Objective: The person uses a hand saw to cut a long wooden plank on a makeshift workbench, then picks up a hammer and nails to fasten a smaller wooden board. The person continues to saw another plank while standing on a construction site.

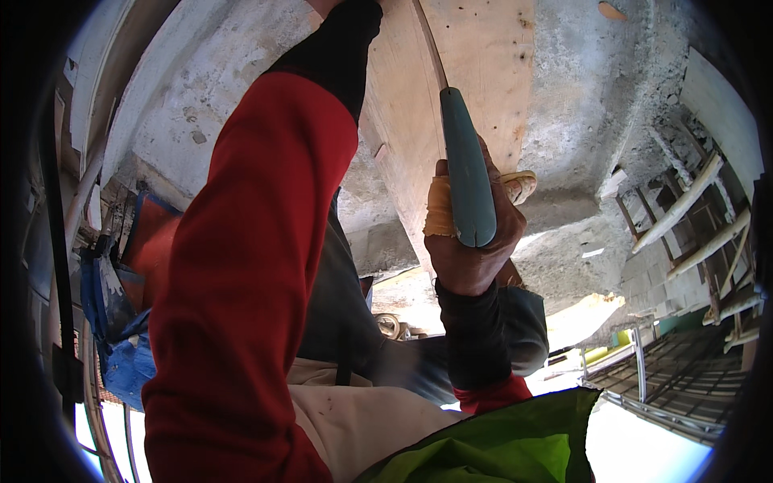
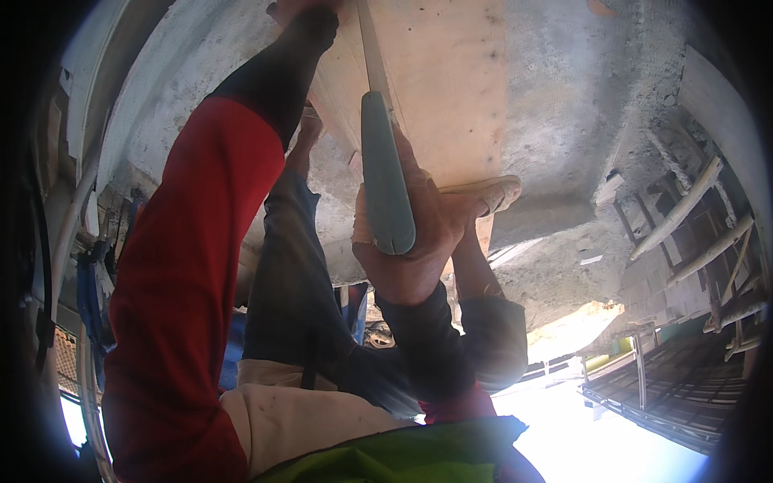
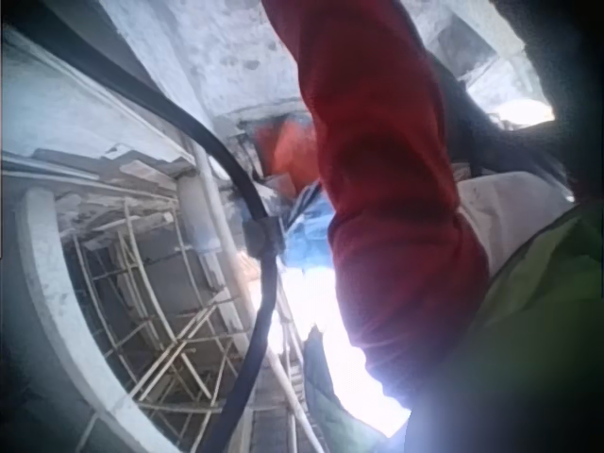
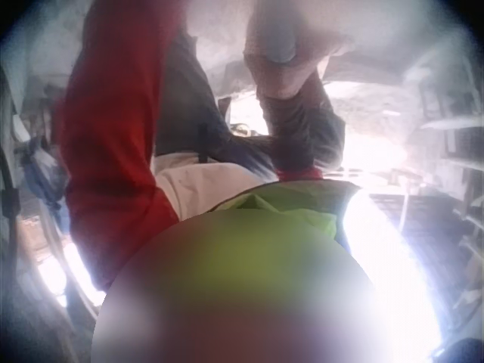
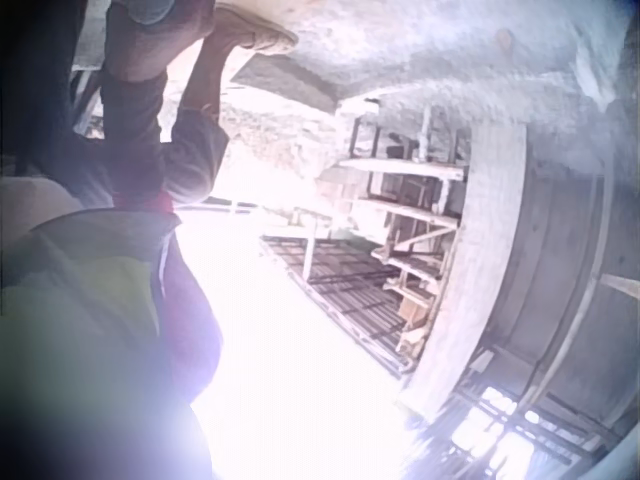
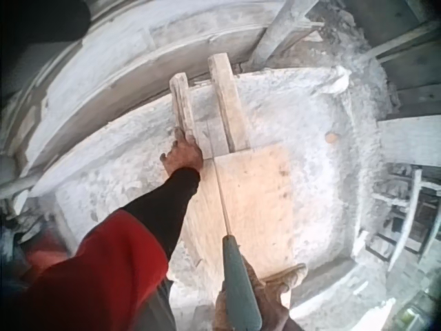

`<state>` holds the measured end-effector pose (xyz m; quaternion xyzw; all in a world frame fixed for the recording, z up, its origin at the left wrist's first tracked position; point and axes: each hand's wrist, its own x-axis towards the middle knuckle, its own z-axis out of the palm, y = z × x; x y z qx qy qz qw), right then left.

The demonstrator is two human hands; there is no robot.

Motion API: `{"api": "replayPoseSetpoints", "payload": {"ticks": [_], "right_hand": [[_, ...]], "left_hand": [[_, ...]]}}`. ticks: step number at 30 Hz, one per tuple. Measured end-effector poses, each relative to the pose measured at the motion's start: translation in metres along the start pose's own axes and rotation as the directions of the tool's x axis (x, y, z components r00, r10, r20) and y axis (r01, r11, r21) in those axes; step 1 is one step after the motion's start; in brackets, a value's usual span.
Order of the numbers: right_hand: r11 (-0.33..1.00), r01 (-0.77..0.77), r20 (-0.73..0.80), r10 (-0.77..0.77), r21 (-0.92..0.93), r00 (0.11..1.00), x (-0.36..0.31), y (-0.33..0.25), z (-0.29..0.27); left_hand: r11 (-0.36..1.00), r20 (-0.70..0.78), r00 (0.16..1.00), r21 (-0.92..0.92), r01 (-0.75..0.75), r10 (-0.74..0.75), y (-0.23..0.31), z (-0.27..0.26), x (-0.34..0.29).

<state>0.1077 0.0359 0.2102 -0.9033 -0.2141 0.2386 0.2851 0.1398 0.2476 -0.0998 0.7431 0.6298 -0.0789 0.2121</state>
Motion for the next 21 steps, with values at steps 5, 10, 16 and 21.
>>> {"api": "replayPoseSetpoints", "payload": {"ticks": [5,10,16,21], "right_hand": [[0.997,0.005,0.064,-0.001,-0.071,0.998,-0.016,-0.007,-0.023],[0.991,0.109,-0.001,-0.11,-0.077,0.994,0.001,-0.011,-0.015],[0.999,-0.037,0.031,0.037,-0.02,0.999,0.024,0.001,0.005],[0.999,-0.049,-0.072,0.048,-0.013,0.996,0.001,-0.011,-0.01]], "left_hand": [[1.0,-0.011,1.0,-0.001,-0.001,0.001,-0.001,0.002,0.001],[1.0,-0.028,1.0,0.002,0.011,-0.011,-0.002,0.0,0.003],[0.999,-0.034,0.999,-0.032,-0.01,0.009,0.002,-0.004,0.0],[1.0,-0.02,1.0,-0.019,-0.019,0.019,-0.004,0.0,-0.002]]}}
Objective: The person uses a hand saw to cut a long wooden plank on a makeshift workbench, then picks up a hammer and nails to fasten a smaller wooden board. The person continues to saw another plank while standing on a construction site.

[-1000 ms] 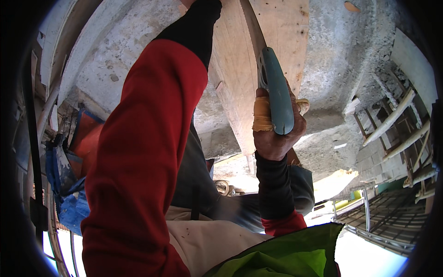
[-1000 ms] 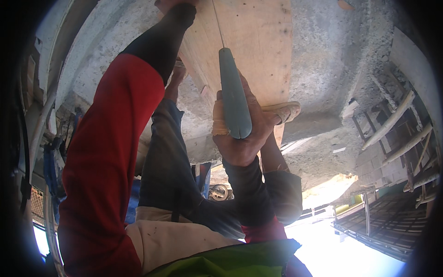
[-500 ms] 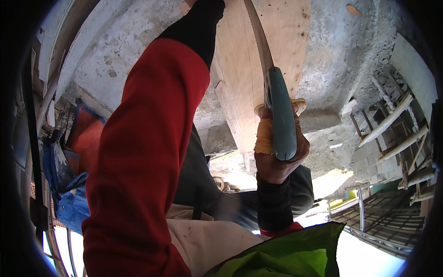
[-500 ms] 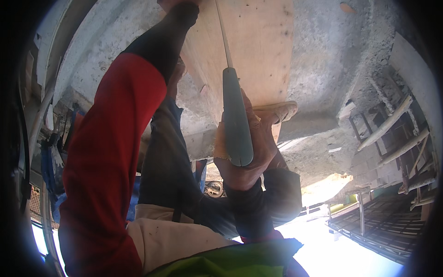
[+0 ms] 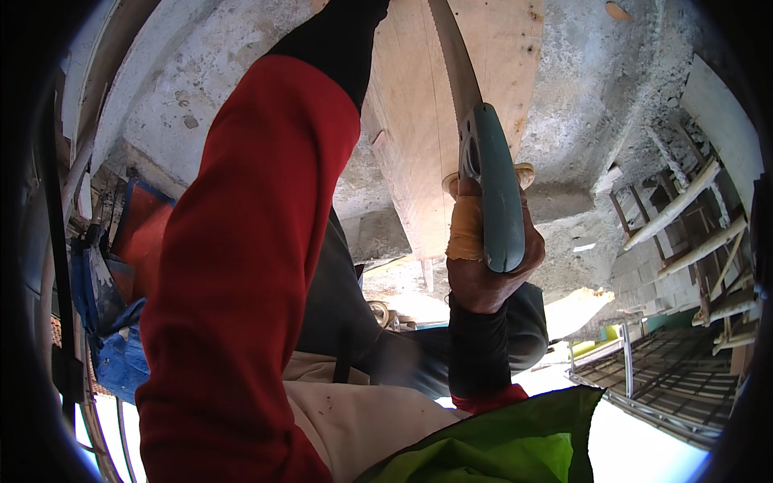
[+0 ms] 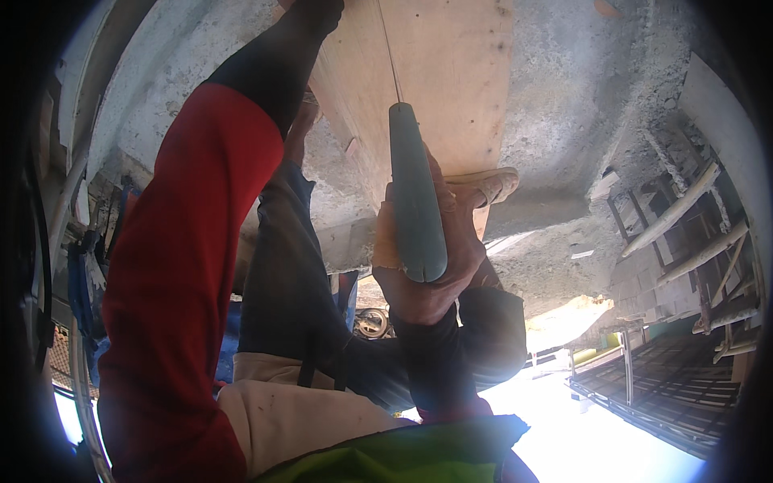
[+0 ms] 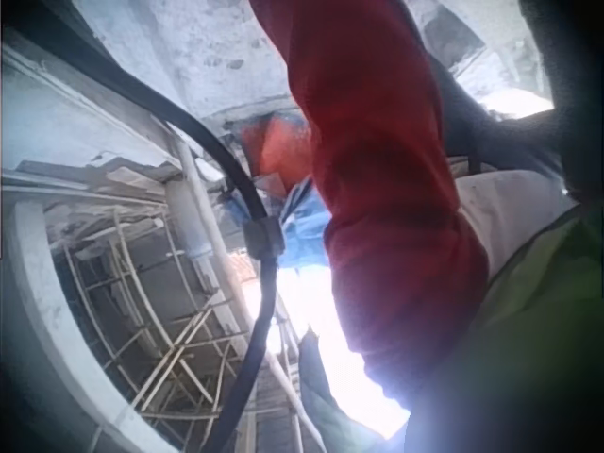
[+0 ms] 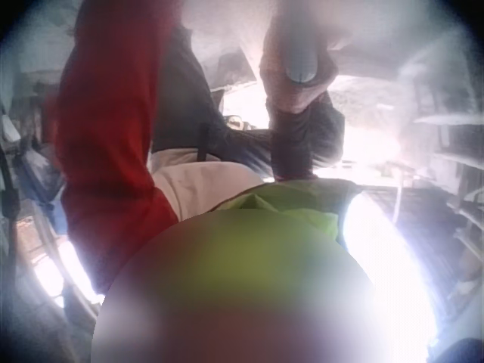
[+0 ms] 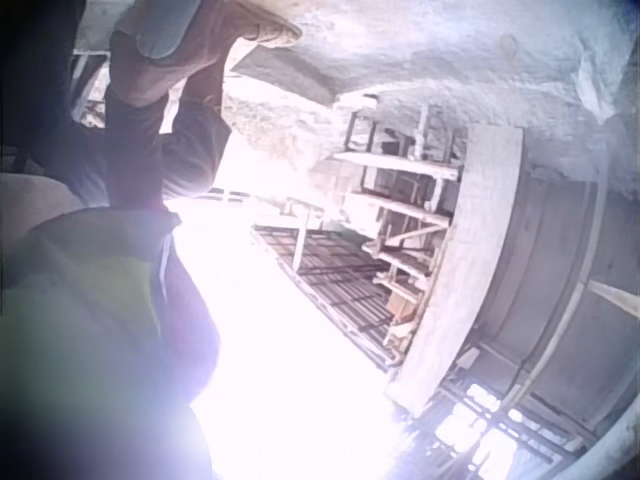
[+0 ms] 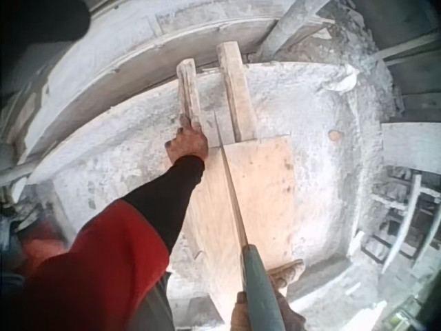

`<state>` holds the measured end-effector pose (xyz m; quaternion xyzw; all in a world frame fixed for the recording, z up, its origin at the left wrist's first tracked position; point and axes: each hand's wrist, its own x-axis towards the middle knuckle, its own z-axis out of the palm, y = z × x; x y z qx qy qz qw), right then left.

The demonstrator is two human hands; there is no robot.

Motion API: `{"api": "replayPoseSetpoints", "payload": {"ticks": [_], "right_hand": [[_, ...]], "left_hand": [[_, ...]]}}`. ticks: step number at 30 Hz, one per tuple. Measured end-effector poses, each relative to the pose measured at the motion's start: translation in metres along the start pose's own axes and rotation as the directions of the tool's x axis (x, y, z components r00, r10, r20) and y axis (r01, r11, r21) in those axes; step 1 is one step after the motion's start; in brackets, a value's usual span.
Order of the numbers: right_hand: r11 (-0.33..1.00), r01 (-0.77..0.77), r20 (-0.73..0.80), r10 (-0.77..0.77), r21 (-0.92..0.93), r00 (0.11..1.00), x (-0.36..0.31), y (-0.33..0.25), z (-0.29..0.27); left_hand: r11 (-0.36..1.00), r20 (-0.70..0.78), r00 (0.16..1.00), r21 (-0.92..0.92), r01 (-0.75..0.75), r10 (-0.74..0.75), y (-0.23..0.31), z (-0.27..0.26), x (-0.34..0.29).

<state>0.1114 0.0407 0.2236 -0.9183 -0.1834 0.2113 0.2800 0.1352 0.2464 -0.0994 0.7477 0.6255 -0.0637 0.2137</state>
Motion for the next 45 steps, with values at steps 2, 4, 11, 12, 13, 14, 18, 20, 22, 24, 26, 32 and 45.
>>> {"api": "replayPoseSetpoints", "payload": {"ticks": [2,4,11,12,13,14,18,20,22,24,26,32,45], "right_hand": [[0.995,-0.004,-0.033,0.007,0.1,0.999,0.006,0.002,0.005],[0.997,-0.032,0.071,0.028,0.066,0.997,0.024,0.011,0.02],[0.997,0.001,0.049,-0.005,0.081,0.999,0.009,0.007,0.008],[1.0,-0.028,0.058,0.028,0.012,0.998,0.004,0.003,0.005],[0.999,-0.031,0.037,0.032,-0.024,0.999,-0.003,-0.003,0.002],[0.999,0.045,-0.027,-0.044,0.012,0.999,-0.001,-0.003,0.007],[0.988,-0.014,0.049,0.006,0.152,0.999,0.03,0.012,0.043],[0.982,0.016,0.124,-0.04,0.188,0.991,0.038,0.019,0.048],[0.993,-0.045,0.062,0.038,0.11,0.997,0.032,0.017,0.037],[1.0,-0.018,0.051,0.018,-0.007,0.999,0.003,0.003,0.005],[0.992,-0.053,0.083,0.063,-0.117,0.995,-0.014,-0.014,-0.019],[0.989,-0.081,0.137,0.063,0.128,0.989,0.058,-0.004,0.032],[0.996,-0.077,0.208,0.082,-0.034,0.975,0.015,-0.011,-0.016]], "left_hand": [[1.0,-0.024,1.0,-0.018,-0.009,0.008,-0.002,0.003,0.001],[1.0,-0.044,0.999,-0.012,-0.009,0.008,-0.002,0.005,0.002],[1.0,-0.052,0.999,0.005,-0.013,0.013,-0.001,0.006,0.003],[1.0,-0.036,0.999,-0.007,-0.012,0.011,-0.001,0.005,0.003],[1.0,-0.025,1.0,-0.022,-0.015,0.014,-0.001,0.005,0.003],[1.0,-0.02,1.0,-0.011,-0.002,0.002,-0.001,0.004,0.003],[0.999,0.04,0.999,-0.006,0.037,-0.037,0.0,0.003,0.003],[1.0,0.017,1.0,0.004,0.025,-0.025,0.002,0.002,0.005],[0.999,-0.083,0.997,0.048,0.005,-0.001,0.003,0.003,0.006],[1.0,-0.04,0.999,0.013,0.009,-0.009,0.002,0.003,0.006],[1.0,-0.003,1.0,-0.014,0.026,-0.026,0.001,0.003,0.004],[1.0,0.001,1.0,0.016,0.026,-0.026,0.002,0.004,0.003],[1.0,-0.027,1.0,0.029,0.01,-0.009,0.003,0.002,0.002]]}}
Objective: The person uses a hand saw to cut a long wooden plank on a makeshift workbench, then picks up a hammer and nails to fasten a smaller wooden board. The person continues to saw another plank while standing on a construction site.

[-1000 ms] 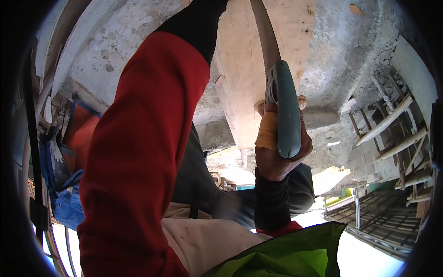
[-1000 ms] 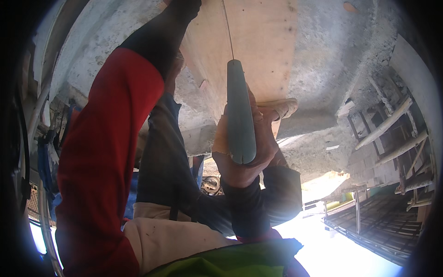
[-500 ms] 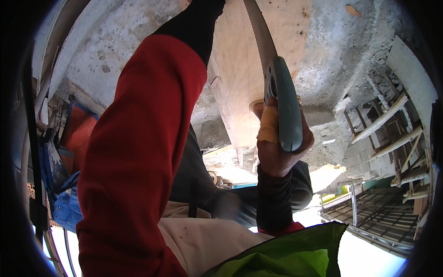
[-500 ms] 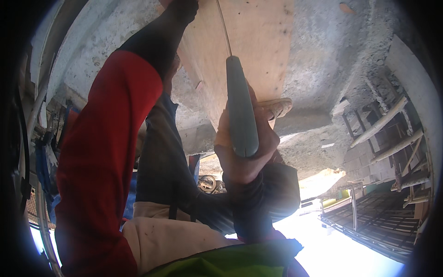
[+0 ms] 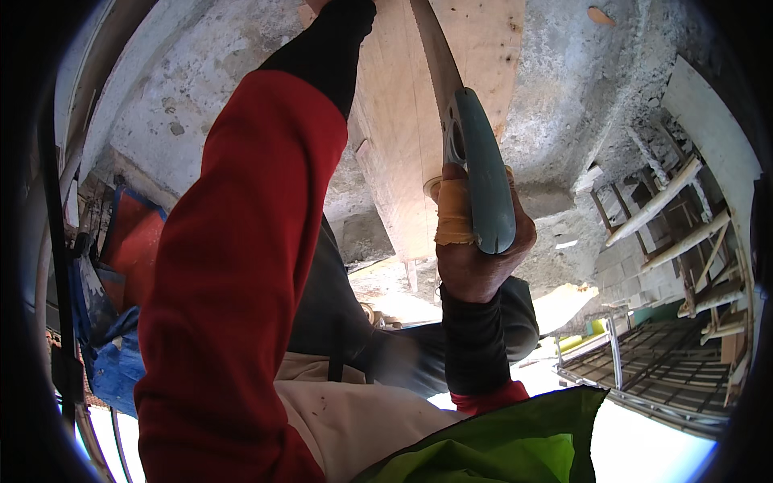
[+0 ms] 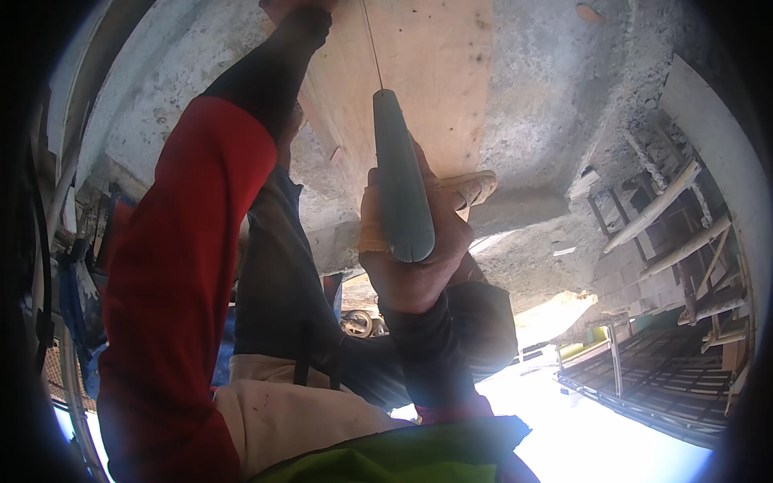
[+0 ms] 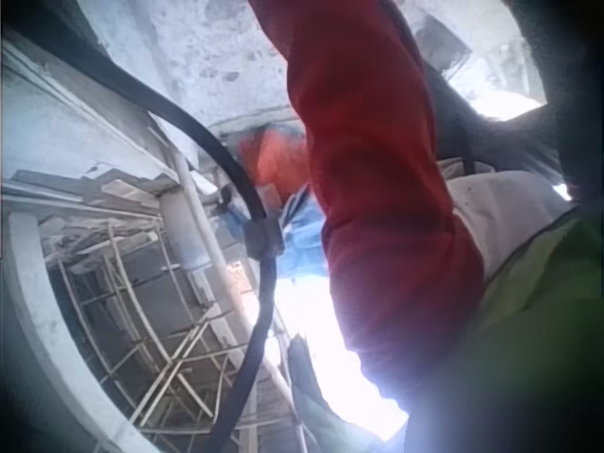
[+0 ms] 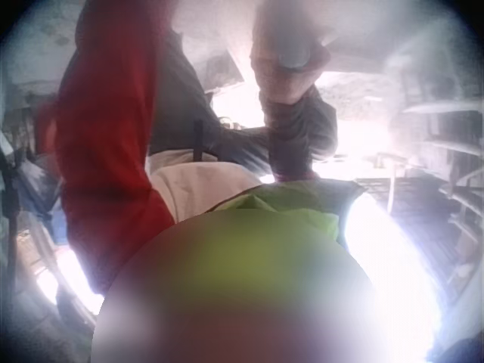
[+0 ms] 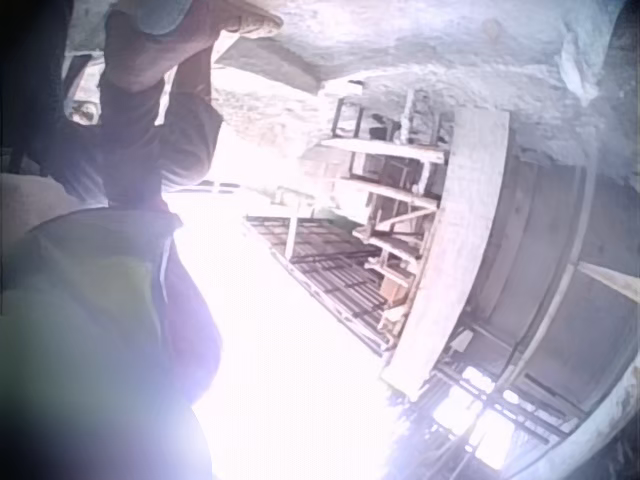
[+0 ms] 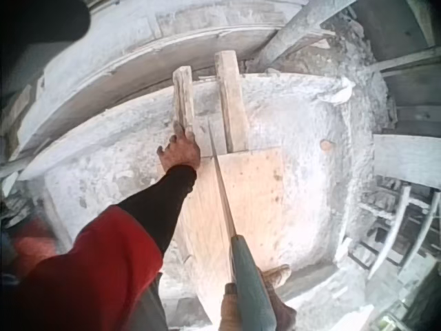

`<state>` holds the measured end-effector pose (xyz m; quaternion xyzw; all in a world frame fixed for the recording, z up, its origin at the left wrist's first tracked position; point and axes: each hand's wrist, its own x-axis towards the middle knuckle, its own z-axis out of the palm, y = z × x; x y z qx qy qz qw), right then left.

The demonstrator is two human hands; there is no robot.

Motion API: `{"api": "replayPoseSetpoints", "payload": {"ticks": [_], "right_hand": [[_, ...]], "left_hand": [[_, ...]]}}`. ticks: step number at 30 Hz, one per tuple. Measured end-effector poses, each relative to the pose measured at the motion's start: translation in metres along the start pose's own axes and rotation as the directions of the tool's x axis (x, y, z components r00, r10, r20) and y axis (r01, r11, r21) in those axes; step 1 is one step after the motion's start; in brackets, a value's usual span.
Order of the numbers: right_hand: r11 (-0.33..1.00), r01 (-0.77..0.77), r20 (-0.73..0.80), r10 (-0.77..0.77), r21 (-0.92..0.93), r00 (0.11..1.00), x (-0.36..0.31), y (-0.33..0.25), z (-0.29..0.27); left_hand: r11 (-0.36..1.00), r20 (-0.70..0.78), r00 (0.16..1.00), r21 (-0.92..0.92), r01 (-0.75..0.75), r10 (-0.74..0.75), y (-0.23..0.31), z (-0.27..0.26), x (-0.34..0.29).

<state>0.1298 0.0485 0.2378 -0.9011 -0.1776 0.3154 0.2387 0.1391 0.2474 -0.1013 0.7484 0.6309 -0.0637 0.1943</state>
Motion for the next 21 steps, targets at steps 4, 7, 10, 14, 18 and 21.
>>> {"api": "replayPoseSetpoints", "payload": {"ticks": [4,7,10,14,18,21], "right_hand": [[0.997,-0.08,-0.018,0.081,0.013,0.997,-0.002,0.001,0.004],[1.0,-0.008,-0.04,0.007,-0.02,0.999,-0.013,0.002,0.003],[0.998,0.054,-0.037,-0.056,-0.041,0.998,-0.017,0.004,0.003],[1.0,0.012,-0.055,-0.012,-0.009,0.998,-0.01,-0.003,0.011],[0.999,0.03,-0.164,-0.036,-0.042,0.986,-0.01,-0.012,0.012],[0.999,-0.014,-0.126,0.01,-0.032,0.992,-0.024,-0.021,0.0]], "left_hand": [[1.0,0.015,1.0,-0.018,0.016,-0.015,-0.001,0.0,0.001],[1.0,0.016,1.0,-0.022,0.015,-0.014,-0.002,0.003,0.001],[1.0,-0.017,1.0,-0.017,-0.002,0.001,-0.003,0.005,0.001],[0.999,0.014,1.0,-0.03,0.014,-0.014,-0.002,0.002,0.0],[1.0,0.024,1.0,-0.012,0.018,-0.018,-0.001,-0.002,-0.003],[1.0,0.029,1.0,-0.013,0.009,-0.009,0.001,-0.003,-0.002]]}}
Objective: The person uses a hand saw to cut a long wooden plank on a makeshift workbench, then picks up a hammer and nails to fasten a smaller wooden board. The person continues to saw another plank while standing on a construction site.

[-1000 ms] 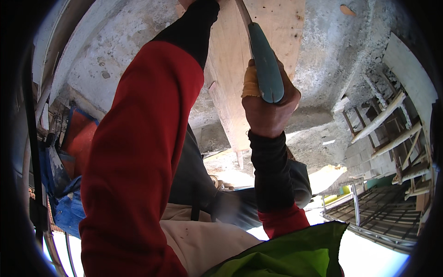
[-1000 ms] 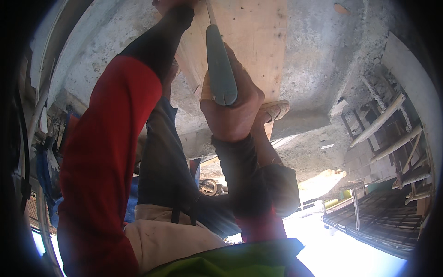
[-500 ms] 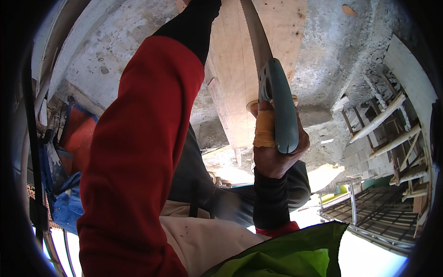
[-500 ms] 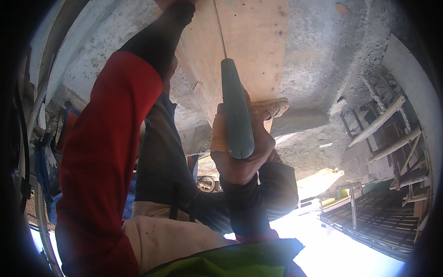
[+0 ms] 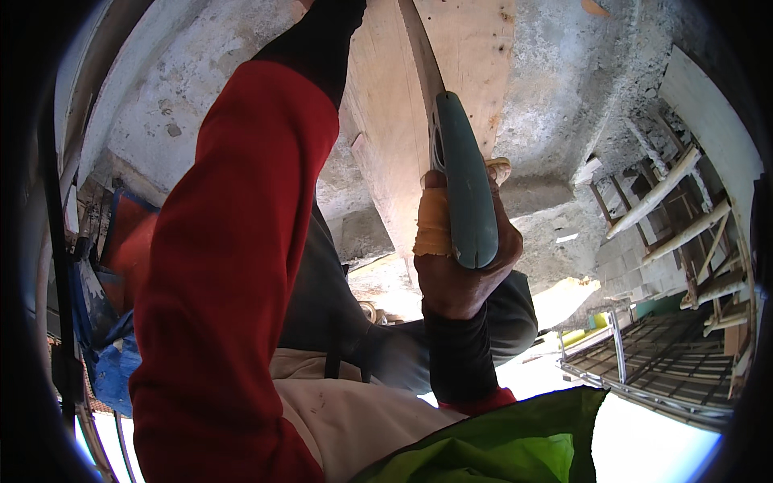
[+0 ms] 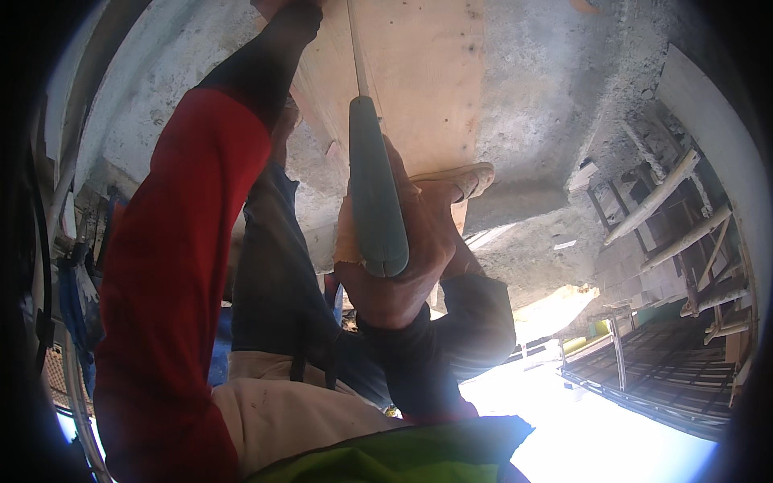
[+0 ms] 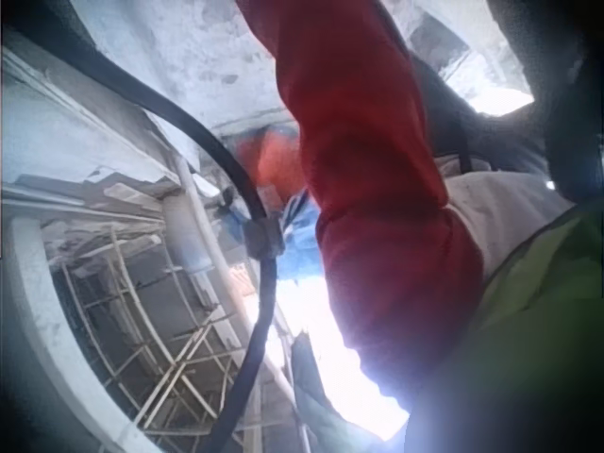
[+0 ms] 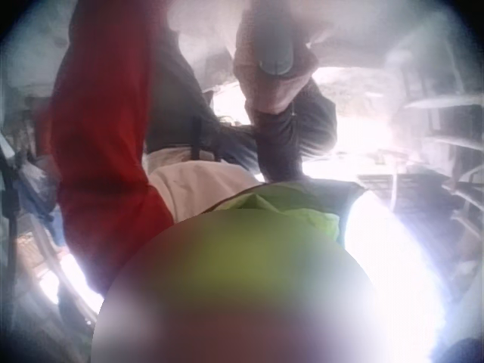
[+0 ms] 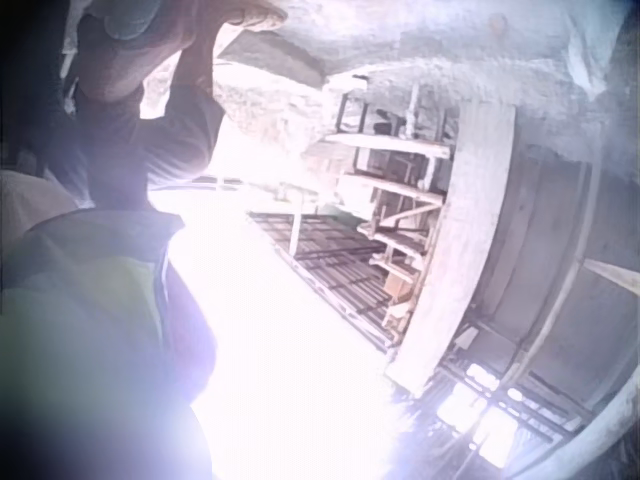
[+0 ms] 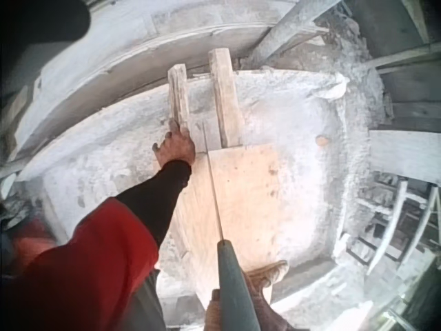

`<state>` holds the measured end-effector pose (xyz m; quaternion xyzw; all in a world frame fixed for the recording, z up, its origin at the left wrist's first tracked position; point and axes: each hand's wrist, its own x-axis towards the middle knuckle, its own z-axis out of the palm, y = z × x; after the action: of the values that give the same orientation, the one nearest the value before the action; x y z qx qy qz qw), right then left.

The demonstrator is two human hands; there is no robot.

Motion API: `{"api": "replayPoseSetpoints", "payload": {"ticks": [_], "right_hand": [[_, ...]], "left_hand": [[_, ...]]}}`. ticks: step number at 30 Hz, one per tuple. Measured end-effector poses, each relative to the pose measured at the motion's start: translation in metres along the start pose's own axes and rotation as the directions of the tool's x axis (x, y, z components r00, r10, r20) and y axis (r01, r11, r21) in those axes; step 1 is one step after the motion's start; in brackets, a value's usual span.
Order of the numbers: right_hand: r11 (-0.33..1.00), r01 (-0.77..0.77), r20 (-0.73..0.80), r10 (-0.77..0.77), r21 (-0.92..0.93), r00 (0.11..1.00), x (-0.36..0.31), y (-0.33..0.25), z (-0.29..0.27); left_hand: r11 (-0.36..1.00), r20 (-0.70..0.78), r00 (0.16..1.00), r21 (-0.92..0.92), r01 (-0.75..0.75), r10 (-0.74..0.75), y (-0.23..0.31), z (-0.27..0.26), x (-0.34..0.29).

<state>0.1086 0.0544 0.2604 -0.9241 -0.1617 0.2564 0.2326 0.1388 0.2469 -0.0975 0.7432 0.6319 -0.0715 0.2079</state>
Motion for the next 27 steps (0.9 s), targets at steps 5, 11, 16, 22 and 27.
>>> {"api": "replayPoseSetpoints", "payload": {"ticks": [5,11,16,22,27], "right_hand": [[0.982,0.182,-0.105,-0.177,0.042,0.979,0.012,0.0,0.016],[0.985,0.106,-0.042,-0.101,0.135,0.994,0.046,0.015,0.047],[1.0,0.017,0.024,-0.016,-0.025,1.0,0.002,0.027,0.012],[0.988,-0.152,0.036,0.152,0.006,0.988,-0.009,0.018,-0.003],[0.994,0.113,-0.088,-0.112,0.009,0.99,0.011,0.009,0.011]], "left_hand": [[0.999,0.027,0.999,-0.025,0.021,-0.02,-0.001,0.0,0.001],[1.0,-0.066,0.997,0.012,-0.026,0.027,-0.003,0.007,0.003],[1.0,0.006,1.0,0.018,-0.007,0.007,-0.003,0.007,0.005],[1.0,-0.052,0.999,0.03,-0.007,0.008,-0.002,0.007,0.002],[1.0,-0.029,1.0,0.005,0.002,-0.001,-0.003,0.006,-0.001]]}}
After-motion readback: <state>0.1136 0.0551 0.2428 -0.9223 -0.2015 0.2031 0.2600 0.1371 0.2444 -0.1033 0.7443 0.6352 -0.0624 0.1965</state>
